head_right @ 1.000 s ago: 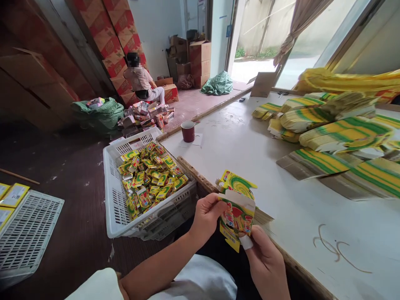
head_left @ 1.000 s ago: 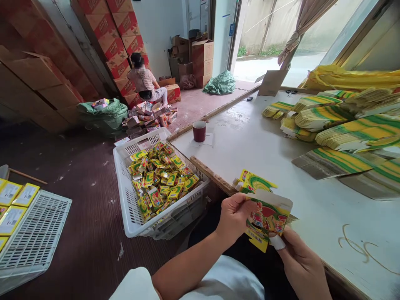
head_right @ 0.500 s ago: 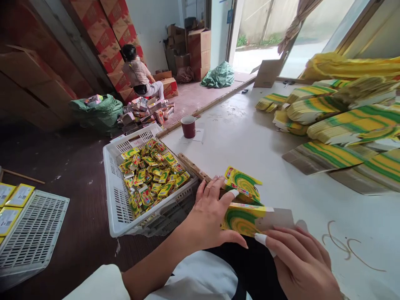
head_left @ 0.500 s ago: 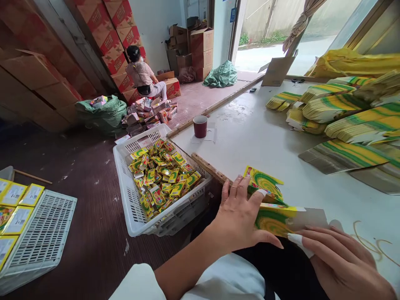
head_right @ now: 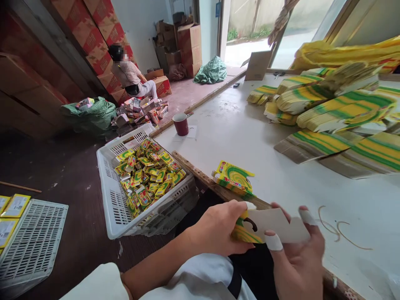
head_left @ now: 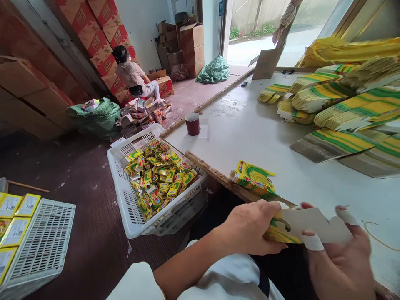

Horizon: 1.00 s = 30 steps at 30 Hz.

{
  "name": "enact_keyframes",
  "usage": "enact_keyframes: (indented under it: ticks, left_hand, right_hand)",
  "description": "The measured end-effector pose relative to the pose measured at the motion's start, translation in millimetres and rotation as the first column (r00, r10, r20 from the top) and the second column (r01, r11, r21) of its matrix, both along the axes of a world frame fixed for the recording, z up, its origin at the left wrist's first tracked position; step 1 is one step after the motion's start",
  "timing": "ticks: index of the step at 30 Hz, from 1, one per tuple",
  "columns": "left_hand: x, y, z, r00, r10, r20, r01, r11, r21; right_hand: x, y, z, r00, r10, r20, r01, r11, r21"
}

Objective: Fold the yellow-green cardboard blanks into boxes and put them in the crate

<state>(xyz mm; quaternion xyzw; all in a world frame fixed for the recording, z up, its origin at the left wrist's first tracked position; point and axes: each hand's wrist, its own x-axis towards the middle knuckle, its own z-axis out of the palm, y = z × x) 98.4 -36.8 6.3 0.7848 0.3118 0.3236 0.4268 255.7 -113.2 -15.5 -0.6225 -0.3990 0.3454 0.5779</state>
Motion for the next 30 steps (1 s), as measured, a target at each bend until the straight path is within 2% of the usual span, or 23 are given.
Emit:
enact_keyframes:
  ticks: [2,4,7,10,12,16,18,20,22,24,26,27,28,30]
  left_hand:
    - [3,-5,0.7,0.999,-0.013,0.038,0.015,0.999,-0.030]
    - [6,-8,0.0,0.996,-0.017,0.090,0.021,0.999,-0.039]
    - [9,-8,0.8,0.994,-0.045,0.097,0.045,0.999,0.003]
    - [11,-3,7.8,0.991,-0.129,-0.048,0.134,0.984,0.122]
    - [12,1,14.5,0.976,-0.167,-0.137,0.191,0.964,0.187]
    - [10,8,20.8,0.949,-0.231,-0.213,0.284,0.922,0.265]
    - [6,9,17.9,0.936,-0.252,-0.245,0.317,0.906,0.280]
    - [1,9,12.3,0.928,-0.242,-0.284,0.320,0.907,0.274]
    - [-7,7,6.2,0.926,-0.214,-0.312,0.292,0.929,0.228]
    - [-15,6,1.2,0.928,-0.174,-0.330,0.228,0.964,0.134]
    - [-22,6,-2.3,0.925,-0.148,-0.351,0.167,0.986,0.026]
    - [-25,6,-3.4,0.920,-0.139,-0.366,0.143,0.990,-0.016]
    - [-28,7,-4.3,0.915,-0.130,-0.382,0.123,0.991,-0.042]
    - [-34,10,-5.0,0.907,-0.105,-0.408,0.091,0.994,-0.053]
  right_hand:
    - [-6,2,5,0.975,0.029,-0.221,-0.040,0.998,-0.046]
    - [-11,4,7,0.910,0.087,-0.405,-0.122,0.991,-0.062]
    - [-15,4,4,0.828,0.093,-0.553,-0.157,0.985,-0.069]
    - [-18,2,-3,0.793,0.048,-0.607,-0.103,0.993,-0.056]
    - [-20,1,-4,0.794,0.069,-0.604,-0.105,0.994,-0.024]
    - [-24,3,-1,0.750,0.189,-0.634,-0.233,0.972,0.013]
    - [-27,5,-2,0.714,0.254,-0.652,-0.316,0.949,0.023]
    - [-32,7,-7,0.712,0.286,-0.641,-0.365,0.931,0.011]
    - [-37,9,-14,0.754,0.262,-0.603,-0.341,0.940,-0.018]
    - [-43,11,-21,0.851,0.204,-0.484,-0.256,0.966,-0.044]
    - [-48,13,-26,0.959,0.181,-0.220,-0.195,0.980,-0.044]
    - [-50,14,-26,0.980,0.191,-0.048,-0.192,0.981,-0.028]
    - [-53,14,-27,0.970,0.210,0.119,-0.212,0.977,0.001]
    - [-57,17,-26,0.899,0.235,0.369,-0.283,0.956,0.080]
